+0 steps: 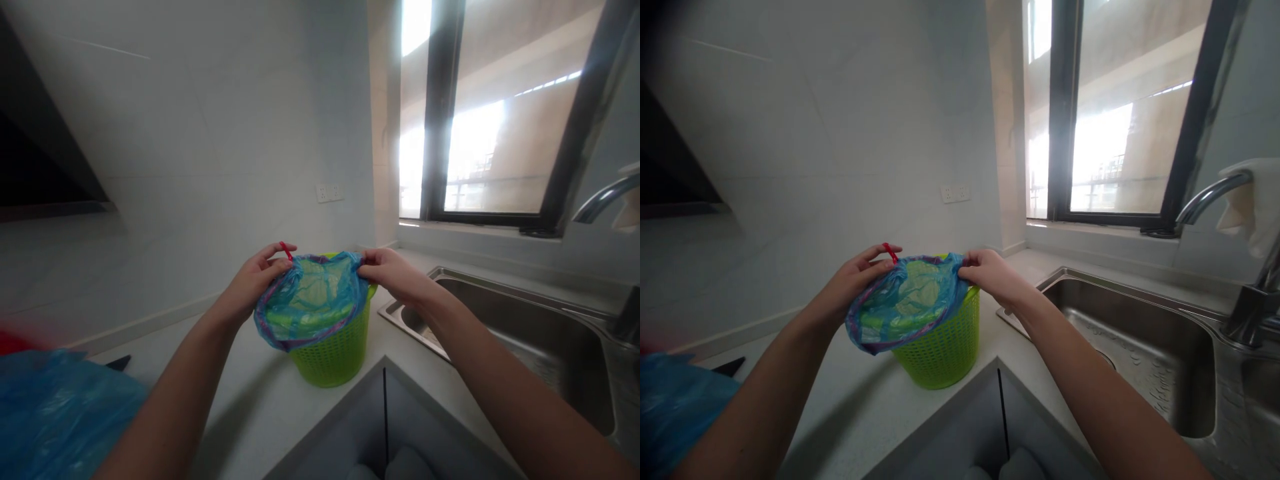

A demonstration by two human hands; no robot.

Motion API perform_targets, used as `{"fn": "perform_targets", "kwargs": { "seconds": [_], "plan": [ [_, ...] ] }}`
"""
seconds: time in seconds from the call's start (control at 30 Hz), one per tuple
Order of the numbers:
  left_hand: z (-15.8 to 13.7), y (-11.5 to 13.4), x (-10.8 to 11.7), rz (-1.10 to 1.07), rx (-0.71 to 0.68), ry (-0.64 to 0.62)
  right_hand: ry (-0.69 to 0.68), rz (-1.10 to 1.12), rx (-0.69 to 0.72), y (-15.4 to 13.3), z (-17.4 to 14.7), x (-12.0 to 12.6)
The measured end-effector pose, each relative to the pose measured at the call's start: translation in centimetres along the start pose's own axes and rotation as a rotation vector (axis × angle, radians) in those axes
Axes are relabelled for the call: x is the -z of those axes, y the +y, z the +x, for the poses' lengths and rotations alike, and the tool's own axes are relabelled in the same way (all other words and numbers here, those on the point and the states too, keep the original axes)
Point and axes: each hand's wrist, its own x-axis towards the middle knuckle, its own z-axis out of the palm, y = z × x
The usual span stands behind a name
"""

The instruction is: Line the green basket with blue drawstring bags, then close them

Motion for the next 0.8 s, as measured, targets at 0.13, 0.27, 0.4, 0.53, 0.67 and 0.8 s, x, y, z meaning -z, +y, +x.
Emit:
{"fn": "perform_targets", "kwargs": {
  "seconds": [0.13,0.27,0.4,0.53,0.67,0.8],
  "plan": [
    [0.1,-0.2,0.1,0.039,-0.042,0.030,0.013,0.104,0.012,0.1,0.1,0.0],
    [-0.1,-0.1,0.4,0.195,-0.156,0.091,0.022,0.101,-0.001,0.2,0.2,0.0],
    [-1.0,0.8,-0.3,0.178,-0.160,0.024,0.042,0.083,-0.029,0.1,0.2,-0.4],
    [-1.4,1.8,-2.6,0.155,-0.041,-0.166,0.062,0.049,-0.047,-0.3,0.0,-0.8],
    [-0.3,1.8,-4.0,0.272,0.136,-0.345,0.035,0.013,-0.044,-0.5,-0.2,-0.9],
    [0.7,1.4,-3.9,0.360,0.150,-0.381,-0.033,0.029,-0.040,-0.7,-0.2,-0.7]
  ]
}}
